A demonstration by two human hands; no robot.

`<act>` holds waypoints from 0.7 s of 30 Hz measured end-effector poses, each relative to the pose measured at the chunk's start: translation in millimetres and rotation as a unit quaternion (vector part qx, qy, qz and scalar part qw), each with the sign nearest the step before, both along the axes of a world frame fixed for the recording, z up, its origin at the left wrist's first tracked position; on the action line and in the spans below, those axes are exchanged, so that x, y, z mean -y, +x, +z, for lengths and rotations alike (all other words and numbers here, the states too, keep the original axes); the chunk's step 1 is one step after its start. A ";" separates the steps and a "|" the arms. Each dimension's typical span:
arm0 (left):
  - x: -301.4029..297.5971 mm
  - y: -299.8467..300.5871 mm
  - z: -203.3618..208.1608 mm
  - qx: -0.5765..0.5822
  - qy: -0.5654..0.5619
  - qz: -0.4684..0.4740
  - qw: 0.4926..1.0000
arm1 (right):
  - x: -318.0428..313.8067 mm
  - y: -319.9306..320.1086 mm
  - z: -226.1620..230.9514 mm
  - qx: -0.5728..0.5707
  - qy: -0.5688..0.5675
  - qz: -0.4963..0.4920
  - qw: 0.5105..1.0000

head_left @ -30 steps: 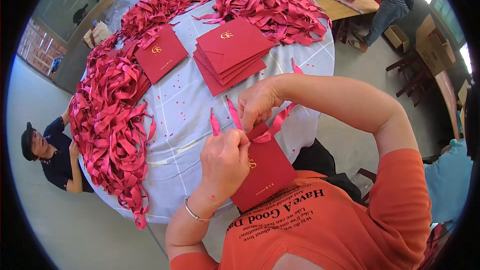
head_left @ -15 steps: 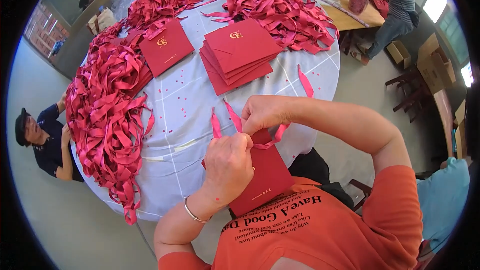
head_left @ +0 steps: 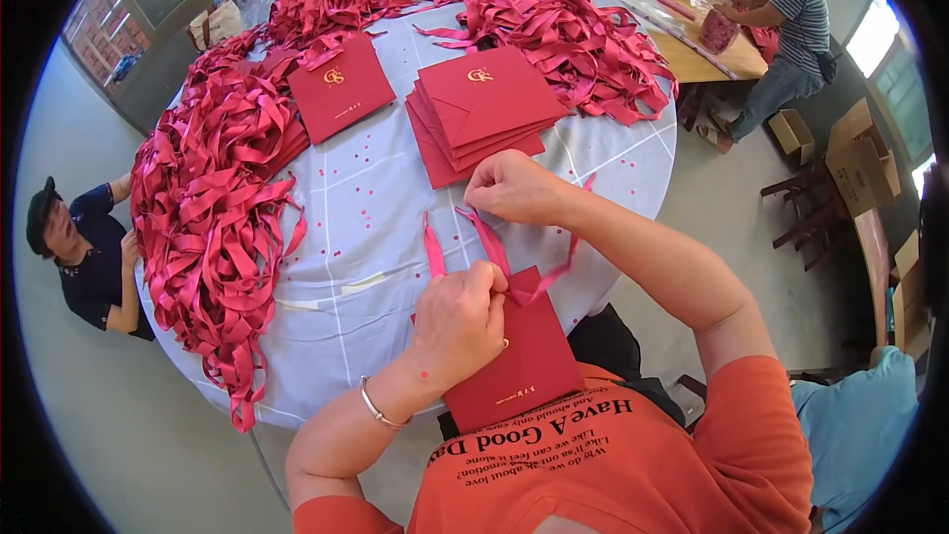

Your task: The person attaches ribbon handles to red gift bags by threading ribbon strips through slits in the bags and pressing them into place by hand.

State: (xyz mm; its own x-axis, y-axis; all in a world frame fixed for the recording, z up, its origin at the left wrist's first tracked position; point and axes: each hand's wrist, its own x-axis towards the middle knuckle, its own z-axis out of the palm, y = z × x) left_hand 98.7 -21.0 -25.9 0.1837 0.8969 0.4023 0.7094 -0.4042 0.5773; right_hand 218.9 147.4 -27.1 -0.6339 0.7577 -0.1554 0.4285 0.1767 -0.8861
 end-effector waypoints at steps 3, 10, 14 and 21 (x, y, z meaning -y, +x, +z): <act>1.4 1.1 3.8 -0.004 -0.048 0.008 0.999 | 0.4 -6.0 1.6 0.016 0.019 -0.017 1.000; 0.8 -1.2 2.7 0.014 -0.074 0.009 0.997 | 1.5 -7.7 -7.6 0.028 0.089 -0.013 0.996; 1.1 -3.1 3.9 0.018 -0.109 0.004 0.994 | 7.9 -1.1 -6.8 -0.012 0.109 -0.051 0.993; 1.5 -3.9 5.6 0.009 -0.096 -0.004 0.995 | 28.4 17.4 11.5 0.086 0.145 -0.003 0.986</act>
State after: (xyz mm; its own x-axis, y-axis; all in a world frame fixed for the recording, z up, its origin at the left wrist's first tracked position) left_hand 94.8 -22.6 -20.3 0.1854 0.9559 0.2277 0.6952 -0.2914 0.6571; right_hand 236.2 119.0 -15.7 -0.6124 0.7898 -0.0353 0.5692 0.4094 -0.7130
